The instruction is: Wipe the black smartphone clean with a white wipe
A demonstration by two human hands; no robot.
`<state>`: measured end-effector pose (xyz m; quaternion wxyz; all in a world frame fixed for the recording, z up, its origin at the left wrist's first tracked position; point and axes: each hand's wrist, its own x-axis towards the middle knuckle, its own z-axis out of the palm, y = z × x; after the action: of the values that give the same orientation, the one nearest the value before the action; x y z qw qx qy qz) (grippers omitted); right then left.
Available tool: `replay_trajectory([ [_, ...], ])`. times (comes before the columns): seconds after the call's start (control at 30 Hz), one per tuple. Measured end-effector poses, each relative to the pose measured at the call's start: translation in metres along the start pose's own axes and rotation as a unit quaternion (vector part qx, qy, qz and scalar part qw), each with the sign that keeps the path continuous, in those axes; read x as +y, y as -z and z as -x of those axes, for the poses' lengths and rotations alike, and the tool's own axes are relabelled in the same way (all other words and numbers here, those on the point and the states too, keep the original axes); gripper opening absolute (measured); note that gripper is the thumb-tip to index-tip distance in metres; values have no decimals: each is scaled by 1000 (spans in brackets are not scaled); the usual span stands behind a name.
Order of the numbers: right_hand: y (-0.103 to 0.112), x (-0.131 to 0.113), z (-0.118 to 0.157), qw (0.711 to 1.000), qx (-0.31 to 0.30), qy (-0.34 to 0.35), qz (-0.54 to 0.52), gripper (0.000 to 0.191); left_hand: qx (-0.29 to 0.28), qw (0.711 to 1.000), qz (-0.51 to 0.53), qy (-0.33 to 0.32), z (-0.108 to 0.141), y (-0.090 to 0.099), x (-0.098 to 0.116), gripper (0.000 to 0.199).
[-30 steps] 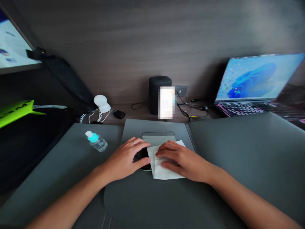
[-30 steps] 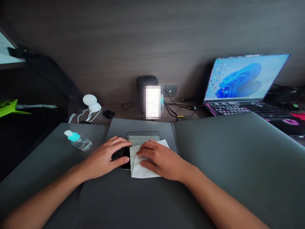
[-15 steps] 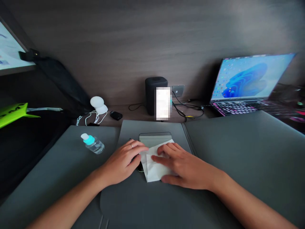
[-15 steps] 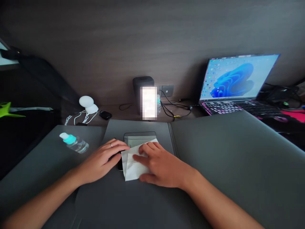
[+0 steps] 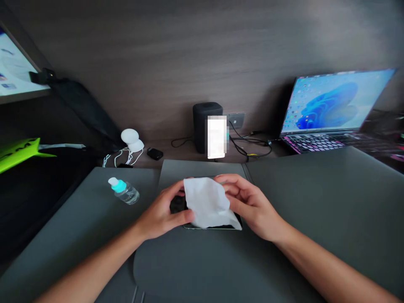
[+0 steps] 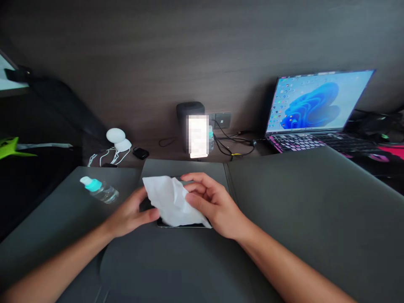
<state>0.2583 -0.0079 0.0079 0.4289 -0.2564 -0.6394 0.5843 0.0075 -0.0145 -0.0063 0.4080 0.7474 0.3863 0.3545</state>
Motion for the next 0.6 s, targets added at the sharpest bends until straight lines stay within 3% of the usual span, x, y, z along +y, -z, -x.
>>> replay_trajectory([
  [0.13,-10,6,-4,990,-29,-27,-135,31,-45,990,125,47,-2,-17,-1,41],
  [0.27,-12,10,-5,985,-41,-58,-159,32,-43,976,200,80,3,-26,2,39],
  [0.37,-11,11,-4,989,-35,-54,-131,33,-1,980,183,81,5,-25,2,30],
  [0.5,-11,7,-3,998,-49,-18,-43,56,57,974,204,79,4,-22,3,29],
  [0.6,-12,5,-2,995,-67,-58,55,41,43,972,205,110,3,-21,5,25],
])
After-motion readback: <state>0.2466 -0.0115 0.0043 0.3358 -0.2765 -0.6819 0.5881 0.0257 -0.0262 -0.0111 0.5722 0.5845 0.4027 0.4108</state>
